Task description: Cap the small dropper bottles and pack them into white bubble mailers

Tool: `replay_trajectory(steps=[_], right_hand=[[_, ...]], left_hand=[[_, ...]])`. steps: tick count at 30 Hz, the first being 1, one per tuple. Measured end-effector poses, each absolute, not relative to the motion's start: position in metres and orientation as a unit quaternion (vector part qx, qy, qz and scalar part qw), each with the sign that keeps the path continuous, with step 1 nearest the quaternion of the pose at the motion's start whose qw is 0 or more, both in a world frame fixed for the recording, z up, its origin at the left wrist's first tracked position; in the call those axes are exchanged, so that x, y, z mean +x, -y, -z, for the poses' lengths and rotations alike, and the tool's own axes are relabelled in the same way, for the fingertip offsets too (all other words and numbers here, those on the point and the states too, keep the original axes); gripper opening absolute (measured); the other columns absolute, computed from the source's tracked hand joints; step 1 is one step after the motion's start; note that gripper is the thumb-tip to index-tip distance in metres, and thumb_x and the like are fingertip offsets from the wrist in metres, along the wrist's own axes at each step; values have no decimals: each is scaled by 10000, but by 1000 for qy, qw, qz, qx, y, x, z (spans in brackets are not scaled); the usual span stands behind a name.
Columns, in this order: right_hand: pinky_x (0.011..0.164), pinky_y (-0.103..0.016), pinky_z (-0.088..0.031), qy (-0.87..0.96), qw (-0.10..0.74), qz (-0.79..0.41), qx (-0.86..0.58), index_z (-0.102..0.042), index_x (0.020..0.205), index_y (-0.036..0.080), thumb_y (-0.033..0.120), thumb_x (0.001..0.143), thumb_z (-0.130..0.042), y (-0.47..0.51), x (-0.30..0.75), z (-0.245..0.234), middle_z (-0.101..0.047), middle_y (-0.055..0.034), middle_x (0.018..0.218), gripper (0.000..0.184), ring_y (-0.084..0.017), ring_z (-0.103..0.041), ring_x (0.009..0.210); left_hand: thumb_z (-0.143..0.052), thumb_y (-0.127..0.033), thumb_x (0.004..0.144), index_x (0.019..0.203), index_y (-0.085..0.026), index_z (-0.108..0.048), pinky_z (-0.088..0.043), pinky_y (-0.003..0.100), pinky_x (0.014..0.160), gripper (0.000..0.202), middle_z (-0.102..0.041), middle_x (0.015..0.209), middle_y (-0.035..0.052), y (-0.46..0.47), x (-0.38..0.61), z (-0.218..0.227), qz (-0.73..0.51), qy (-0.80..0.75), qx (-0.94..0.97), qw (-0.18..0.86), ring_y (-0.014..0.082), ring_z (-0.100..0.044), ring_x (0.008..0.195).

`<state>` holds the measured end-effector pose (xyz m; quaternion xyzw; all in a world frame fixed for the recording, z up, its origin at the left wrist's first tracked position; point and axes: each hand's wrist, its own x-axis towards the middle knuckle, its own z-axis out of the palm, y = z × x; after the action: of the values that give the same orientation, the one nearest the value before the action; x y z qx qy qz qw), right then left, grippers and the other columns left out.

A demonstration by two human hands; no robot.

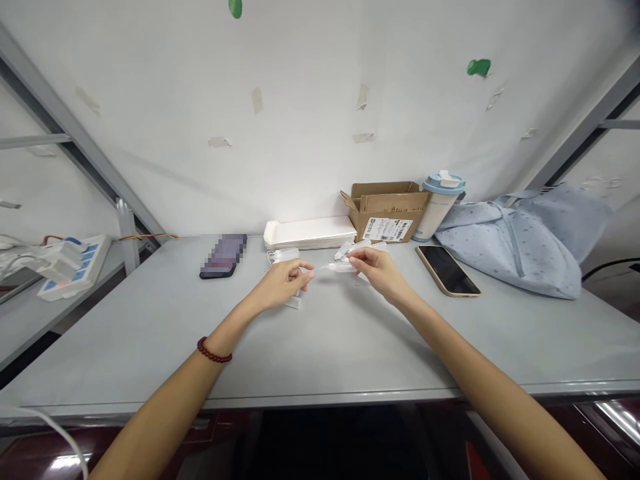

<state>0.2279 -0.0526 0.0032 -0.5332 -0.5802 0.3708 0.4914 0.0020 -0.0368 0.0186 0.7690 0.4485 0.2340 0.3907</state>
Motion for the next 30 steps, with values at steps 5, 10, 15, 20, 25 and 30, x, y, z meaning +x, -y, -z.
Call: replay_trajectory(steps=[5,10,15,20,25,30], right_hand=[[663,-294,-438,564,487,-413,-524,-631,771,157,354,704,-627,58,222,-6,-601,-8,730,208,-116,-529,620],[706,-302,-427,568,470,-442,-511,-643,778,155,424,718,-647,61,219,-6,-573,7,673,276,-121,-526,642],[750,-312,-439,563,432,-510,-485,-668,831,138,442,669,-714,63,218,-5,-630,-33,800,348,-137,-558,737],[699,-314,-438,570,426,-523,-470,-691,862,137,416,644,-734,63,220,-6,-607,-5,660,357,-119,-529,632],[665,-303,-423,535,497,-483,-483,-683,850,153,411,632,-732,59,225,-8,-592,5,664,341,-112,-510,610],[665,-307,-428,511,532,-471,-484,-670,814,161,418,626,-720,57,230,-10,-580,5,650,322,-116,-508,609]], left_hand=[[-523,-448,826,973,-134,-615,-427,233,524,358,-609,670,17,38,5,-14,-221,-430,770,415,127,-551,569],[-520,-414,839,793,-137,-613,-425,227,521,296,-607,677,20,39,6,-11,-221,-410,768,440,107,-531,547],[-534,-394,834,728,-139,-593,-384,206,505,282,-614,660,16,41,7,-18,-246,-413,756,444,82,-481,519],[-561,-419,799,701,-147,-587,-381,209,496,290,-607,645,11,42,6,-23,-244,-419,745,458,84,-475,510],[-592,-417,760,742,-145,-621,-418,228,528,274,-604,656,20,40,4,-25,-224,-416,744,473,94,-487,530],[-584,-413,765,712,-141,-638,-403,217,493,283,-583,628,21,42,4,-30,-228,-427,751,449,98,-473,529]])
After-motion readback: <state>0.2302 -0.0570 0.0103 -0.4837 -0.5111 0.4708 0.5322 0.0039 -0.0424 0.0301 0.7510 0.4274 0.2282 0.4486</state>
